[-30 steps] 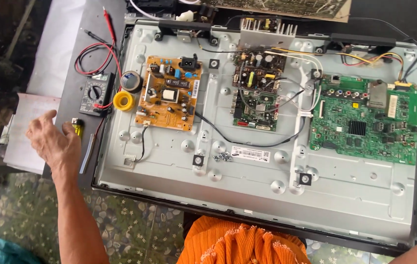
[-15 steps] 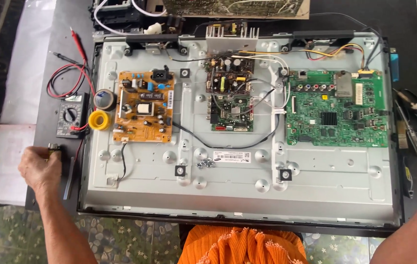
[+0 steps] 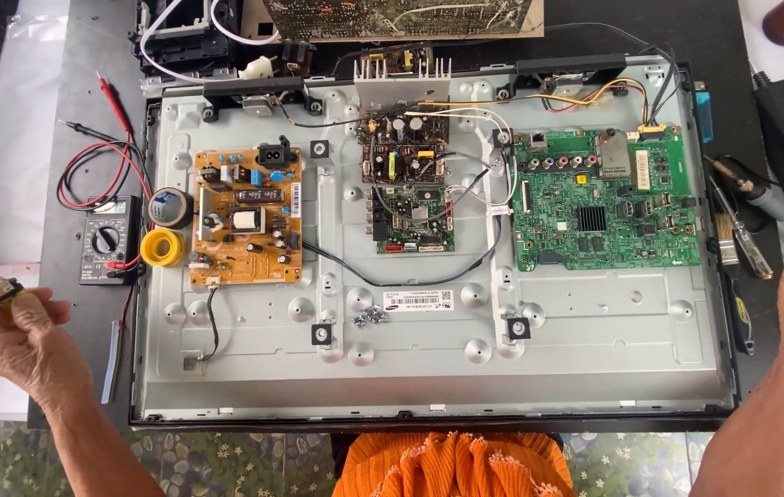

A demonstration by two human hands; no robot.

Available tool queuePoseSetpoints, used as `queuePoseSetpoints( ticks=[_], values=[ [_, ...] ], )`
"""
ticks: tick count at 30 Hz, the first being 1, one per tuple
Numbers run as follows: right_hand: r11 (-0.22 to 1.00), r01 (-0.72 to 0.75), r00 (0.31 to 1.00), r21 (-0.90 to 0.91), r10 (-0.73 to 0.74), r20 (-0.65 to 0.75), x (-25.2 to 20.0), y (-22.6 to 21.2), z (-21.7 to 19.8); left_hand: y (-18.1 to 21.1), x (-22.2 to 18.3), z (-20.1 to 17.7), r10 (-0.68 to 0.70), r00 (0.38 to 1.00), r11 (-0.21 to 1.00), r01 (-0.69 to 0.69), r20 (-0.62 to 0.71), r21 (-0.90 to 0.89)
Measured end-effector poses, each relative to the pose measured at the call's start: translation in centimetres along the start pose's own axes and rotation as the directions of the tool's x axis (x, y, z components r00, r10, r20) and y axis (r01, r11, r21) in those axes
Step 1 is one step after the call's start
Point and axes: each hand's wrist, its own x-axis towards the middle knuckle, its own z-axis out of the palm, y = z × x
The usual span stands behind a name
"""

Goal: Connecting internal wire harnesses and electronic components to circuit boards inside a disassembled television.

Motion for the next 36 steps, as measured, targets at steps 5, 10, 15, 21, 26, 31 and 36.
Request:
queuePoseSetpoints(
  ticks=[5,10,15,21,26,31,36],
  values=[
    [0.998,0.054,0.998,0.038,-0.056,0.043,2.3,-5.2,-0.2,10.6,-1.7,2.8,-0.014,0.988,0.984,0.041,0.152,-0.176],
    [0.972,0.231,0.968,0.043,-0.233,0.089,5.7,-13.8,0.5,17.5,-3.0,7.1,0.142,0.944,0.954,-0.051,0.298,-0.294],
    [0.879,0.409,0.871,0.245,-0.456,0.184,8.7,-21.4,4.1,23.0,-4.7,11.6,0.374,0.739,0.814,0.028,0.561,-0.581],
    [0.916,0.390,0.843,0.100,-0.398,0.361,10.1,-24.5,8.2,25.6,-8.5,14.9,0.392,0.541,0.652,0.407,0.744,-0.639],
    [0.936,0.346,0.844,0.066,-0.341,0.414,9.6,-26.6,9.5,27.4,-8.7,17.2,0.257,0.582,0.705,0.433,0.771,-0.562],
    [0.911,0.412,0.866,-0.036,-0.379,0.325,8.5,-27.6,10.5,27.6,-8.9,18.3,0.206,0.570,0.700,0.482,0.795,-0.527],
    [0.843,0.532,0.844,-0.081,-0.519,0.135,8.2,-26.2,13.2,27.2,-9.3,18.7,0.153,0.561,0.693,0.526,0.813,-0.493]
  ],
)
